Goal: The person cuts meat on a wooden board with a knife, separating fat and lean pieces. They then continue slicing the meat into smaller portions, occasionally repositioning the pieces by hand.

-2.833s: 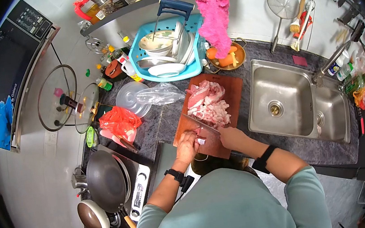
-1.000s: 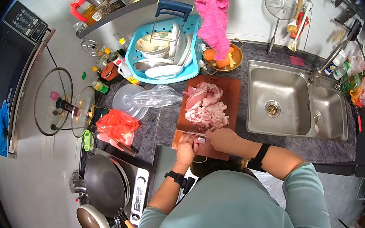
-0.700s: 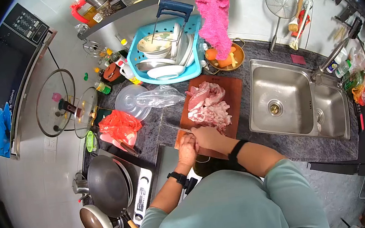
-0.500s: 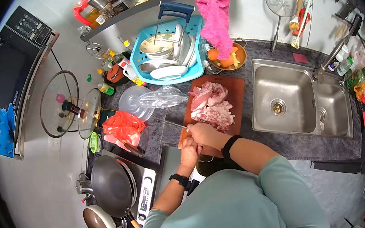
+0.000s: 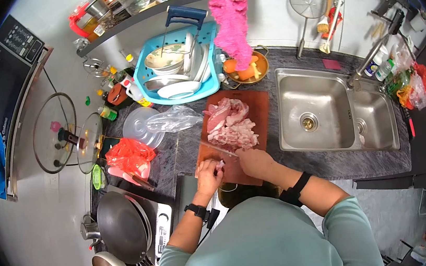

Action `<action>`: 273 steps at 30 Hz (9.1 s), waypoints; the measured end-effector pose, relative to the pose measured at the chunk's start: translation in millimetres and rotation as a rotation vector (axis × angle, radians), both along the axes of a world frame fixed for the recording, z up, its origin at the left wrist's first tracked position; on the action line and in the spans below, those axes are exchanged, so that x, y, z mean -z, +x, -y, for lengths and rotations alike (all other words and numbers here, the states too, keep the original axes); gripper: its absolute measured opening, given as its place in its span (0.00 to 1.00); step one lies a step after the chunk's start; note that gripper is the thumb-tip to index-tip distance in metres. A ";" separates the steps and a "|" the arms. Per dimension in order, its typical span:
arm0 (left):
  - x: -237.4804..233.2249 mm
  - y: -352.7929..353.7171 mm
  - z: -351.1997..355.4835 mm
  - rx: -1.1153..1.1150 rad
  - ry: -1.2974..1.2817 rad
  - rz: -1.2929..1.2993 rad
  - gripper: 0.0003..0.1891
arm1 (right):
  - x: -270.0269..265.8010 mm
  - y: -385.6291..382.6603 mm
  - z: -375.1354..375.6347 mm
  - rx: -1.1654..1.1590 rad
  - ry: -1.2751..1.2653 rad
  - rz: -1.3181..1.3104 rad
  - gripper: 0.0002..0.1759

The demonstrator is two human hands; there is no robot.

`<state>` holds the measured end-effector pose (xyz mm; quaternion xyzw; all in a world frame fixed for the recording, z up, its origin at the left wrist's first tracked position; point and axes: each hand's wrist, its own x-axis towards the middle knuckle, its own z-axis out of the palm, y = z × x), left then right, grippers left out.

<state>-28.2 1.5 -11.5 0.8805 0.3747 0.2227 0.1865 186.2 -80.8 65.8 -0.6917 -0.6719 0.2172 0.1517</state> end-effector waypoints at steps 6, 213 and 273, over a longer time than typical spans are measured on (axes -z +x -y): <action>8.2 7.0 -3.8 0.032 0.031 0.093 0.09 | -6.8 -8.3 23.2 -0.017 -0.066 -0.002 0.10; 14.6 7.6 7.6 -0.172 -0.064 0.078 0.09 | 53.4 -19.0 -23.7 -0.022 0.008 -0.265 0.15; 0.3 3.0 24.4 -0.067 -0.009 0.090 0.11 | -18.3 12.6 24.9 -0.154 -0.199 -0.162 0.15</action>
